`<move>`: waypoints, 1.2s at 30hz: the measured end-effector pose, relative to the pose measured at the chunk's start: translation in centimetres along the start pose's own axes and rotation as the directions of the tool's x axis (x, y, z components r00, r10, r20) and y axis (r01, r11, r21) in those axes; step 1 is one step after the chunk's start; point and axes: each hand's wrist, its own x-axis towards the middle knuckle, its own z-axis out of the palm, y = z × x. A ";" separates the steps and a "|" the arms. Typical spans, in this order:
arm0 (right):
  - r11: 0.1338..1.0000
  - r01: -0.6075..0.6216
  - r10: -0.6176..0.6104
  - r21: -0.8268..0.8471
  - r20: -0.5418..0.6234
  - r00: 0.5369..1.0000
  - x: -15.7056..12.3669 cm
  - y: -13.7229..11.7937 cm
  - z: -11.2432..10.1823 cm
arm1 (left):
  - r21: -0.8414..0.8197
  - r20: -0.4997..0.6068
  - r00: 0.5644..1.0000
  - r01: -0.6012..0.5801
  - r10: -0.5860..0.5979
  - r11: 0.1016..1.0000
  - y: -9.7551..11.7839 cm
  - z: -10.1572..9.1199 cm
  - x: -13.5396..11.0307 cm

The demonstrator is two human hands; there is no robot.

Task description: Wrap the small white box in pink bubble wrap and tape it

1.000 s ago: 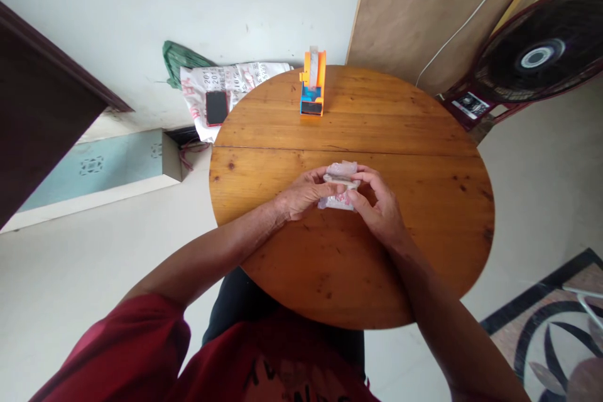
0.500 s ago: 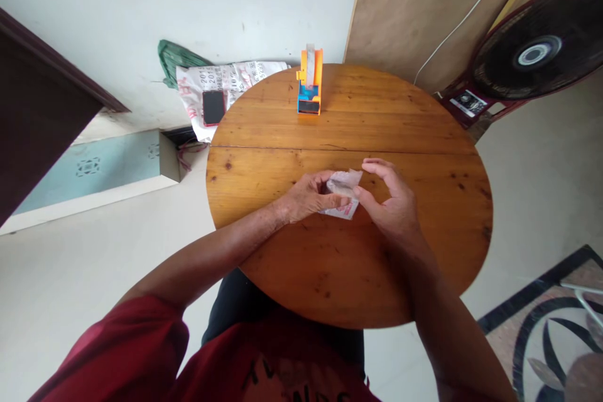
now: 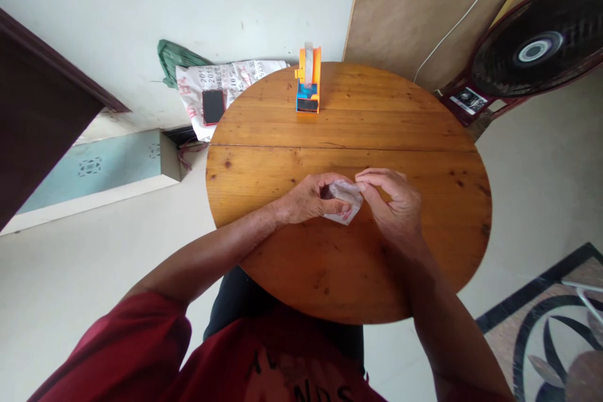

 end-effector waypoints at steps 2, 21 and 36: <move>1.000 -0.001 0.001 0.000 0.027 1.000 -0.1 -0.4 0.0 | 0.004 -0.017 1.000 -0.011 0.011 1.000 0.0 -0.1 0.1; 0.971 0.155 -0.141 -0.181 0.085 0.986 -1.2 -0.3 0.7 | -0.217 -0.273 0.960 -0.003 -0.058 0.976 -0.3 -0.1 0.4; 0.896 0.247 -0.230 -0.368 0.091 0.969 -1.2 -0.2 1.2 | -0.291 -0.250 0.963 0.020 -0.096 0.957 0.2 -0.7 0.2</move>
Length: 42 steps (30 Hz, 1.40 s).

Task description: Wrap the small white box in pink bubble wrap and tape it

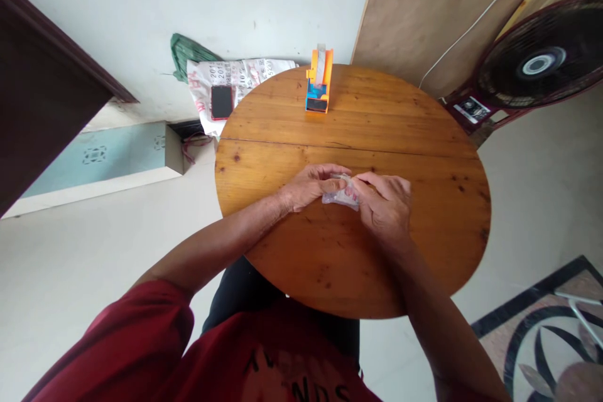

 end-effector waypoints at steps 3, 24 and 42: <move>1.000 0.004 -0.004 -0.016 -0.033 0.999 -0.1 0.1 0.2 | -0.005 -0.016 1.000 -0.027 0.026 1.000 -0.2 0.2 0.1; 0.995 -0.073 0.073 -0.067 -0.003 0.997 -0.1 -1.4 0.5 | -0.016 -0.042 0.995 -0.091 0.090 0.996 -1.0 0.0 0.5; 0.981 -0.164 0.179 0.106 -0.161 0.971 -0.9 -0.8 -0.4 | -0.151 -0.081 0.992 -0.112 0.100 0.982 -0.1 -0.2 0.6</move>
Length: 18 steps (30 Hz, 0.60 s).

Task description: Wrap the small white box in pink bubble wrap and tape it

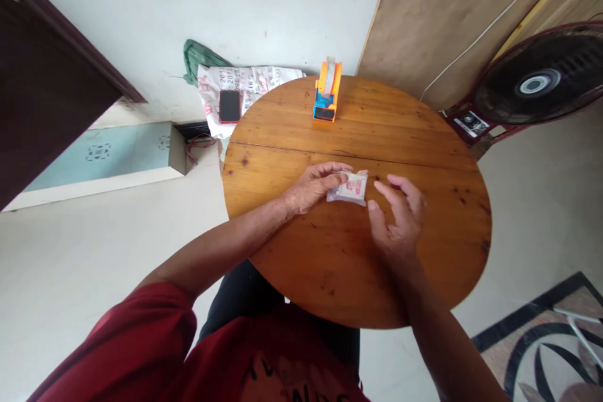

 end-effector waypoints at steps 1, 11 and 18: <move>0.998 -0.033 0.034 0.050 -0.011 0.999 0.1 0.1 -0.1 | -0.001 0.007 1.000 0.002 -0.002 1.000 0.1 0.1 -0.1; 0.920 -0.242 0.163 0.307 0.261 0.951 -0.1 0.4 -0.1 | 0.072 0.093 0.995 -0.029 0.022 0.997 0.5 0.4 -0.5; 0.950 -0.190 0.123 0.249 0.262 0.957 -0.2 0.7 0.0 | 0.080 0.107 0.994 0.011 -0.020 0.997 0.3 0.5 -0.6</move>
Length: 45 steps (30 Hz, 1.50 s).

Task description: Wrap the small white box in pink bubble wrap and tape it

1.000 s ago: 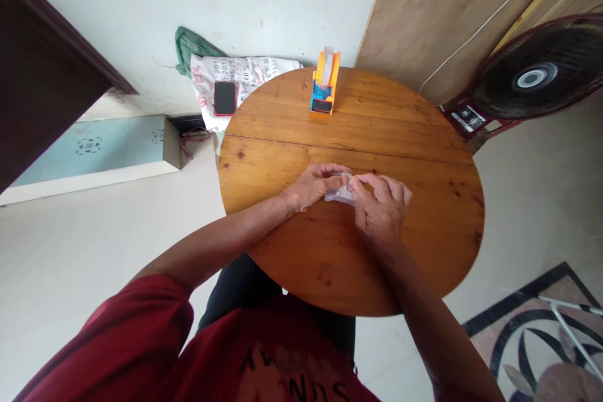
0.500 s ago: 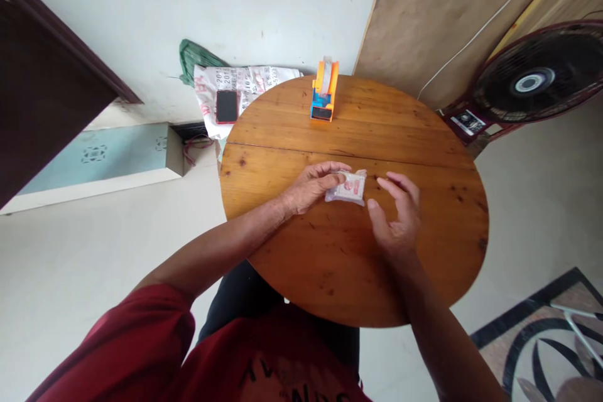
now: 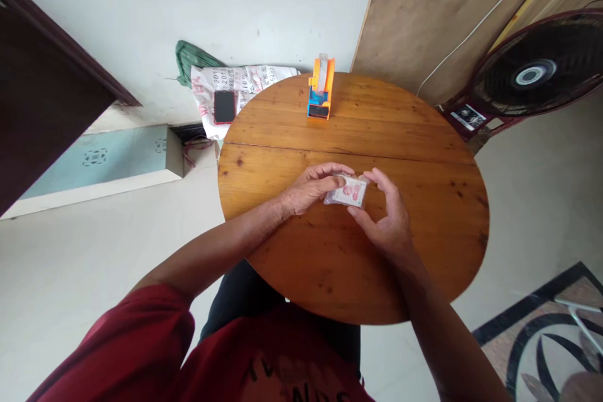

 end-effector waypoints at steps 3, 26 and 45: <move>0.999 0.021 -0.022 -0.040 -0.038 0.999 0.1 0.0 0.1 | -0.036 -0.008 1.000 0.020 -0.020 0.999 -0.1 0.0 0.1; 0.924 0.192 -0.251 -0.331 -0.144 0.957 0.9 0.2 0.2 | 0.175 -0.010 0.992 -0.125 0.129 0.977 -0.6 -0.3 0.2; 0.947 0.130 -0.195 -0.293 -0.204 0.959 1.0 0.2 -0.1 | 0.157 0.088 0.994 -0.079 0.066 0.984 -1.8 0.5 0.0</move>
